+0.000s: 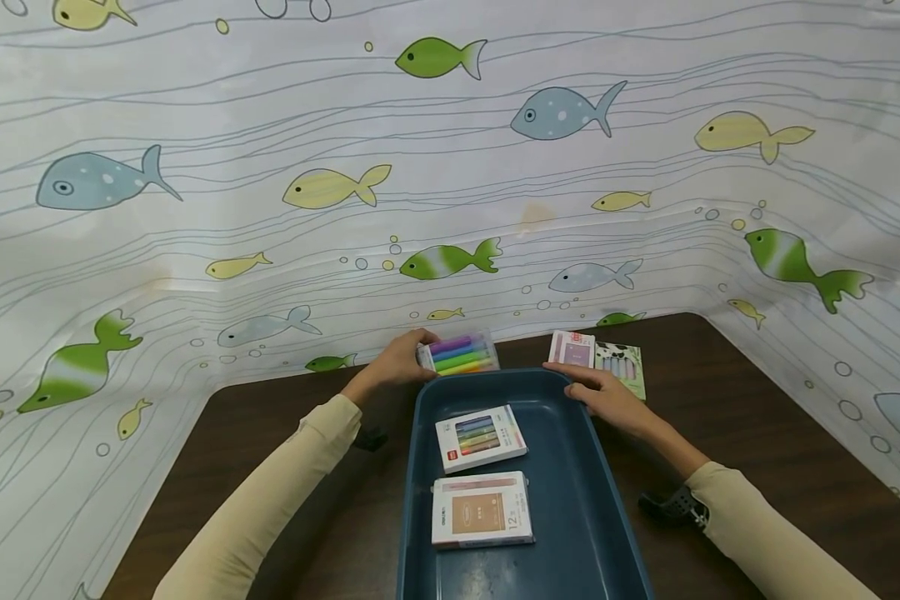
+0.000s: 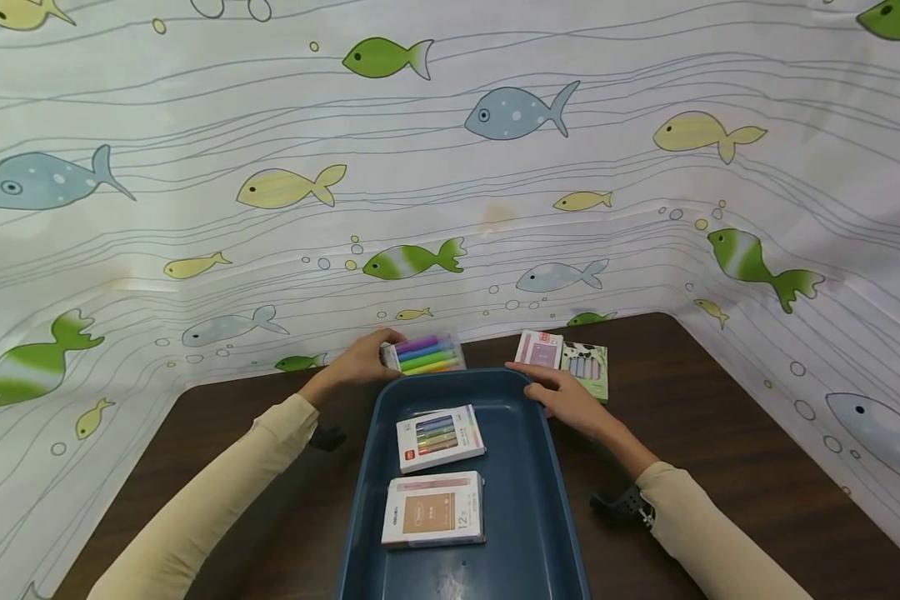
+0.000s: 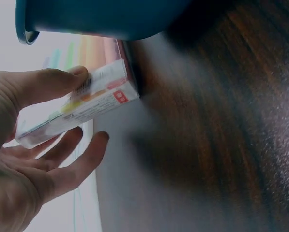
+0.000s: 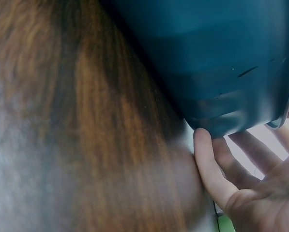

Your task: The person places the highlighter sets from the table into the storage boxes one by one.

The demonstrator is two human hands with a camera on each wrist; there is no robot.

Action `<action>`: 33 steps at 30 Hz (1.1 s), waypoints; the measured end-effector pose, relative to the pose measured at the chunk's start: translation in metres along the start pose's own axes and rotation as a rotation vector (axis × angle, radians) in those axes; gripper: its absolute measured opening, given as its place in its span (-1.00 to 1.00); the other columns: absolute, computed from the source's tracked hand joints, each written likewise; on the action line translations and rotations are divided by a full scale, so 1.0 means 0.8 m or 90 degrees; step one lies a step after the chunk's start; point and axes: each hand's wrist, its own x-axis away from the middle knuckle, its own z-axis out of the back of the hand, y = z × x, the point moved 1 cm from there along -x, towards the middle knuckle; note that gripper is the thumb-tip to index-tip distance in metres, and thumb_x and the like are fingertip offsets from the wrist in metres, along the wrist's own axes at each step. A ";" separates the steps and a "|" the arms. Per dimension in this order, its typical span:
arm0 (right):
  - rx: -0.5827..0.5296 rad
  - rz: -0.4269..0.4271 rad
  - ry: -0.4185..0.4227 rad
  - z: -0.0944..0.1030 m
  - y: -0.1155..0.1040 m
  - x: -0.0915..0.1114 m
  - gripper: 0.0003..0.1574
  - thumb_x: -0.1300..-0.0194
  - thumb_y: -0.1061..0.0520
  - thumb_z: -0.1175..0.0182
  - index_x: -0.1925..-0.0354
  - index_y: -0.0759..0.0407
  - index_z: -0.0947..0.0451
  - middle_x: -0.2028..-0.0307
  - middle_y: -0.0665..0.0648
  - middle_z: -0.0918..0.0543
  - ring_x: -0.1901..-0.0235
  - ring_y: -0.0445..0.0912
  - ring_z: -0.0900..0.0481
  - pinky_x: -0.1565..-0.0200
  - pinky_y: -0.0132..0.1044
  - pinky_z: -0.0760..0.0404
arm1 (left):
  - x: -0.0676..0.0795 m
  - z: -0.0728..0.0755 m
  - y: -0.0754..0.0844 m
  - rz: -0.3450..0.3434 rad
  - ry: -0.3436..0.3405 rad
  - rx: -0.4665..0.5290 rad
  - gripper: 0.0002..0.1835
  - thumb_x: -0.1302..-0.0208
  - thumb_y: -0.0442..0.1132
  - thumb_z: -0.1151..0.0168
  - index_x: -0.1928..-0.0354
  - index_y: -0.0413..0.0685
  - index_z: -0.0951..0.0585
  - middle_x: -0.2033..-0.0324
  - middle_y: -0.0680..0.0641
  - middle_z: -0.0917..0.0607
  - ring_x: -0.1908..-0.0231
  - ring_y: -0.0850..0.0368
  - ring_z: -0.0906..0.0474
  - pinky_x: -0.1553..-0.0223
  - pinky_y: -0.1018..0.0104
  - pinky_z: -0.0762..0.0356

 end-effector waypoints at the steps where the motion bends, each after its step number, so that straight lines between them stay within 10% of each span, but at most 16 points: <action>1: -0.001 0.000 0.000 0.000 0.000 0.000 -0.44 -0.61 0.07 -0.02 -0.48 -0.15 -0.38 -0.37 0.21 -0.44 -0.01 0.12 -0.58 0.17 -0.01 -0.59 | 0.000 -0.001 0.000 0.000 -0.003 0.012 -0.34 -0.11 -0.30 -0.55 -0.26 -0.17 -0.49 -0.12 -0.19 -0.57 0.04 -0.05 -0.51 -0.02 0.08 -0.54; 21: 0.008 -0.001 0.000 0.000 0.000 0.002 -0.44 -0.60 0.07 -0.03 -0.48 -0.16 -0.37 -0.38 0.17 -0.43 0.04 0.14 -0.57 0.21 0.00 -0.58 | 0.008 -0.010 -0.020 0.025 -0.042 0.290 -0.43 -0.34 -0.48 -0.27 -0.33 0.05 -0.41 -0.49 -0.25 -0.20 0.03 -0.15 -0.61 0.30 0.06 -0.66; 33: 0.008 0.008 -0.002 0.000 -0.001 0.002 -0.43 -0.60 0.08 -0.02 -0.50 -0.10 -0.36 -0.38 0.21 -0.43 0.07 0.13 -0.58 0.24 -0.05 -0.58 | 0.007 -0.005 -0.023 0.051 -0.029 0.323 -0.44 -0.34 -0.45 -0.29 -0.31 0.13 -0.47 -0.41 -0.22 -0.30 0.20 -0.17 -0.61 0.32 0.00 -0.67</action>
